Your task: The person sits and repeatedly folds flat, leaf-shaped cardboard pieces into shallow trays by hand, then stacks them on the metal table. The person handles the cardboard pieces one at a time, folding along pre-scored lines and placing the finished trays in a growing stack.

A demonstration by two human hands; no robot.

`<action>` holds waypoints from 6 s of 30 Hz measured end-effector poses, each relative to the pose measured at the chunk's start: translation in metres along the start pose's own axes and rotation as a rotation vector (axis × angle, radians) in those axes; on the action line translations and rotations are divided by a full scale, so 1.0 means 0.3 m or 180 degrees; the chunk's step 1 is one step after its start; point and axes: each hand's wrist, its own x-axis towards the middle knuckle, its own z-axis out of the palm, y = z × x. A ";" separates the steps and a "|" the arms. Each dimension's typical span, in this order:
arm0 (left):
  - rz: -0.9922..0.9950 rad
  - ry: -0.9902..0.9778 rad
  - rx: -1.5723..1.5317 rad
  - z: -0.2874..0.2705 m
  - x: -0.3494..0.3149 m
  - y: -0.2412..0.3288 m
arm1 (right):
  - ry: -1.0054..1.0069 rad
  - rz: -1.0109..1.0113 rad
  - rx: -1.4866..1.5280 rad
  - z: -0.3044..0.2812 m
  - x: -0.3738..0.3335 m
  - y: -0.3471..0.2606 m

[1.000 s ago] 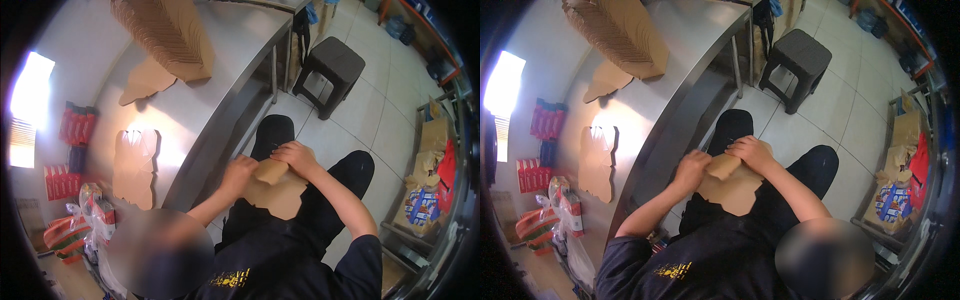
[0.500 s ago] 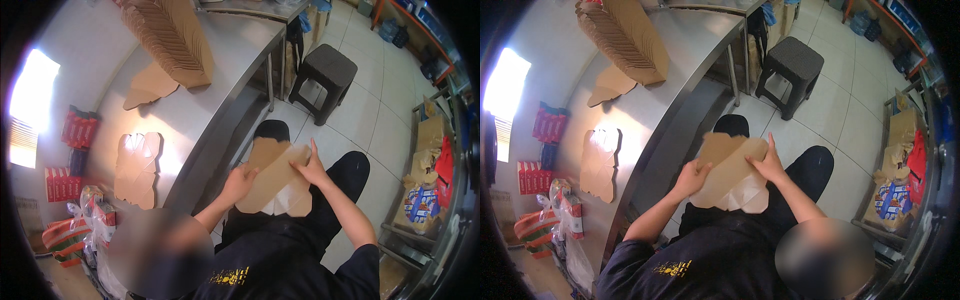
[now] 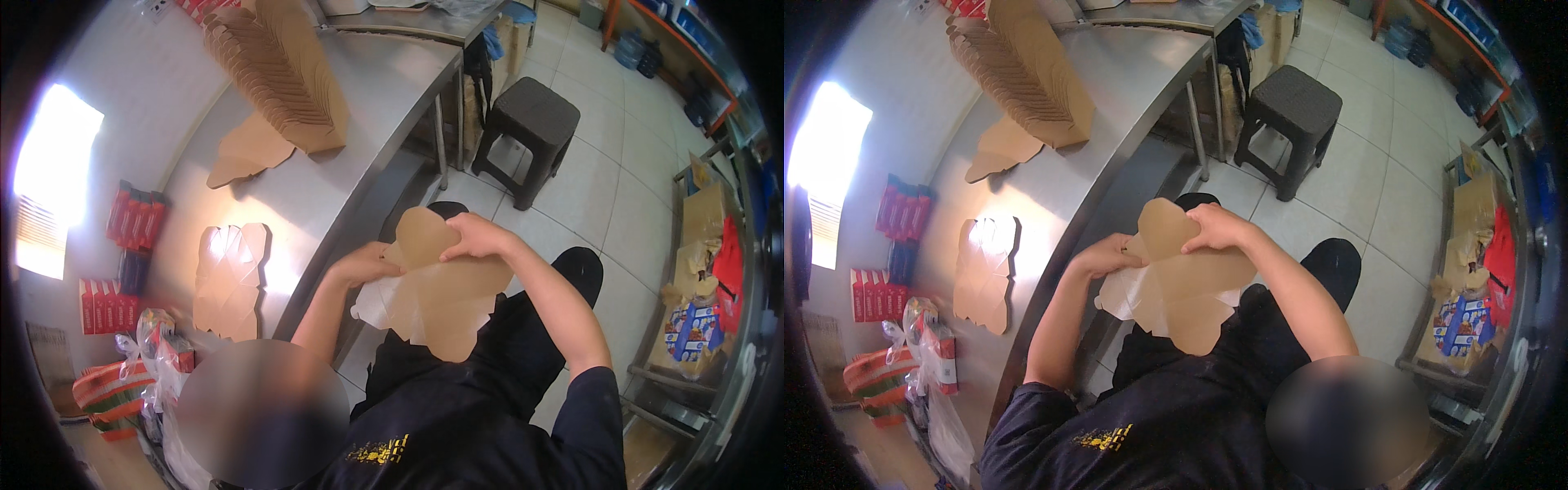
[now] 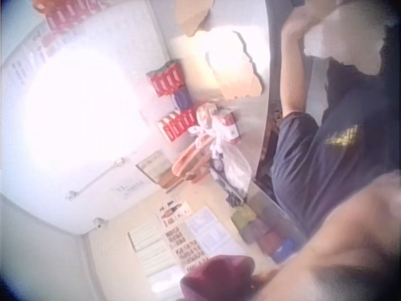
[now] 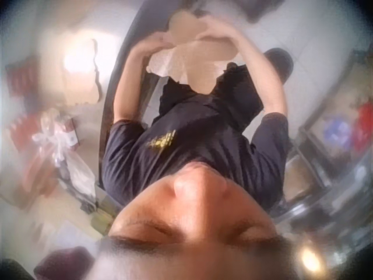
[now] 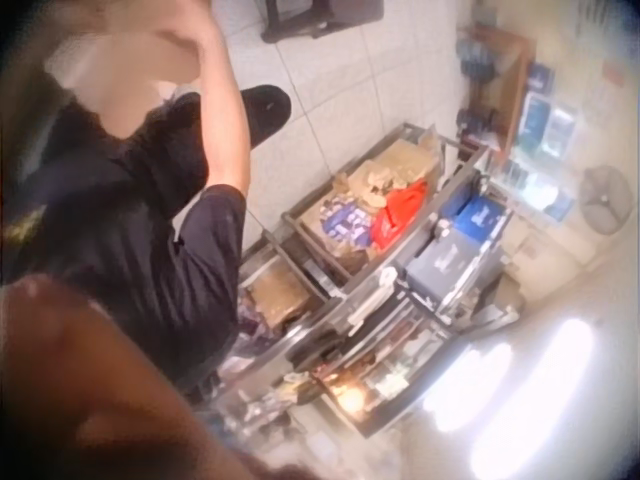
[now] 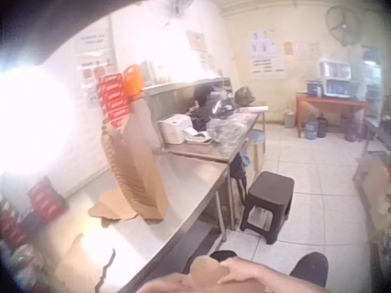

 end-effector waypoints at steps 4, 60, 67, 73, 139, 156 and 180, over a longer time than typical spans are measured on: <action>0.0306 0.0895 0.1612 0.105 -0.071 0.077 | -0.0193 -0.0310 -0.0103 0.079 0.005 0.112; 0.0476 0.2906 0.0166 -0.094 -0.684 0.216 | 0.2685 0.0679 0.1799 0.226 -0.278 0.413; 0.2209 0.4286 -0.1857 -0.533 -0.828 0.087 | 0.1790 0.1217 0.1600 0.335 -0.284 0.437; 0.2300 0.4465 -0.1914 -0.845 -0.604 0.081 | 0.1798 0.1288 0.1619 0.331 -0.257 0.486; -0.1768 0.4318 0.1705 -0.457 -1.014 -0.253 | 0.1014 0.1493 0.1345 0.403 -0.288 0.493; -0.1761 0.4477 0.1601 -0.456 -1.011 -0.233 | 0.1066 0.1493 0.1275 0.412 -0.288 0.513; -0.1739 0.4463 0.1941 -0.440 -1.008 -0.219 | 0.0872 0.1566 0.1418 0.399 -0.284 0.509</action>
